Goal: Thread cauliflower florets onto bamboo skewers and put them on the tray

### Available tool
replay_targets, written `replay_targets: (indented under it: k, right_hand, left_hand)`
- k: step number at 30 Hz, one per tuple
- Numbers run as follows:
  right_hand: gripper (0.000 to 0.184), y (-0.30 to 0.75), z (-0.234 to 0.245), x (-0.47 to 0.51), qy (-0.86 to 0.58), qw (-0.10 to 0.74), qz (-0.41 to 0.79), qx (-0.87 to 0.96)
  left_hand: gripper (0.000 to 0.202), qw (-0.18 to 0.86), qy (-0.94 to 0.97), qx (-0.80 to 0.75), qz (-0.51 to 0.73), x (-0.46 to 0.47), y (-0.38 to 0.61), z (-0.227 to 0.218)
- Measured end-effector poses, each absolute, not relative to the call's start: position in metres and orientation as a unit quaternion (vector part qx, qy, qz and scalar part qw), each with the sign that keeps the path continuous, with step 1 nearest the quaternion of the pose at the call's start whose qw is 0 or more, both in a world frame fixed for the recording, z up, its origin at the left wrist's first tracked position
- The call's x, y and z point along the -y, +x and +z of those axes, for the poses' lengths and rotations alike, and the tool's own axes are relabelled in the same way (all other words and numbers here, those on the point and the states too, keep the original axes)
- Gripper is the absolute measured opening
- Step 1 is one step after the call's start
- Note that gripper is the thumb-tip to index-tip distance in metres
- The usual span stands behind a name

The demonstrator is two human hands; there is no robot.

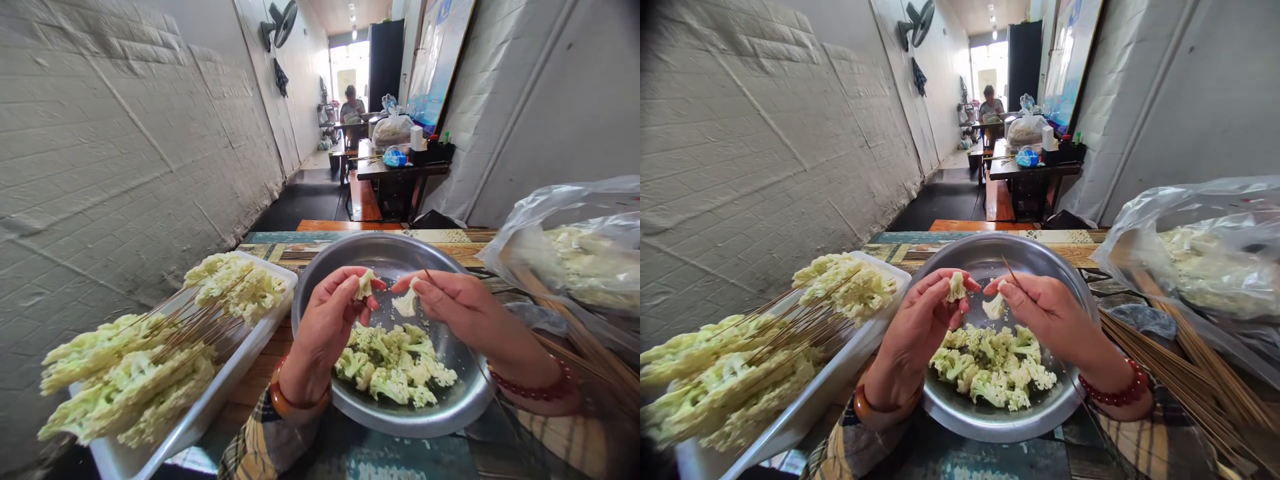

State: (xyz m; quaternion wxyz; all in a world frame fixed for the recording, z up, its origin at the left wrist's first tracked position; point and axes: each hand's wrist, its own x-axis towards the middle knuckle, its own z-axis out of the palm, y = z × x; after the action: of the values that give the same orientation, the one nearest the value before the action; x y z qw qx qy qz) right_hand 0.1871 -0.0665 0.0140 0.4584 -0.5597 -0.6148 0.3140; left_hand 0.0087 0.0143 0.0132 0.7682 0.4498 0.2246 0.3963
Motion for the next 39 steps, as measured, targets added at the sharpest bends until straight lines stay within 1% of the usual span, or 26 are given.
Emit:
replay_targets:
  k: [4, 7, 10, 14, 19, 25, 28, 30, 35, 39]
  right_hand:
    - [0.043, 0.187, 0.017, 0.067, -0.531, 0.469, 0.369, 0.601]
    - [0.043, 0.186, 0.017, 0.066, -0.524, 0.457, 0.380, 0.610]
    - [0.042, 0.186, 0.015, 0.065, -0.540, 0.448, 0.352, 0.620]
    - [0.037, 0.184, 0.015, 0.066, -0.567, 0.435, 0.285, 0.638]
    - [0.032, 0.174, 0.018, 0.070, -0.581, 0.400, 0.198, 0.681]
    - [0.033, 0.168, 0.013, 0.069, -0.554, 0.346, 0.153, 0.742]
    - [0.033, 0.167, 0.011, 0.068, -0.554, 0.331, 0.150, 0.749]
    - [0.032, 0.167, 0.010, 0.068, -0.550, 0.335, 0.160, 0.748]
    - [0.030, 0.160, 0.008, 0.071, -0.568, 0.379, 0.157, 0.714]
    - [0.025, 0.154, 0.005, 0.073, -0.584, 0.438, 0.172, 0.662]
  left_hand:
    - [0.021, 0.757, 0.455, -0.216, 0.416, -0.015, 0.011, 0.012]
    - [0.019, 0.748, 0.462, -0.214, 0.425, -0.014, 0.011, 0.011]
    - [0.016, 0.741, 0.468, -0.217, 0.430, -0.012, 0.010, 0.012]
    - [0.021, 0.750, 0.467, -0.214, 0.417, -0.011, 0.007, 0.012]
    - [0.022, 0.716, 0.489, -0.220, 0.446, -0.014, 0.007, 0.007]
    - [0.022, 0.716, 0.474, -0.217, 0.464, -0.015, 0.007, 0.007]
    - [0.022, 0.722, 0.468, -0.212, 0.463, -0.015, 0.007, 0.007]
    - [0.022, 0.725, 0.472, -0.210, 0.455, -0.014, 0.007, 0.007]
    - [0.022, 0.721, 0.478, -0.219, 0.452, -0.015, 0.006, 0.007]
    - [0.022, 0.733, 0.452, -0.229, 0.453, -0.016, 0.004, 0.009]
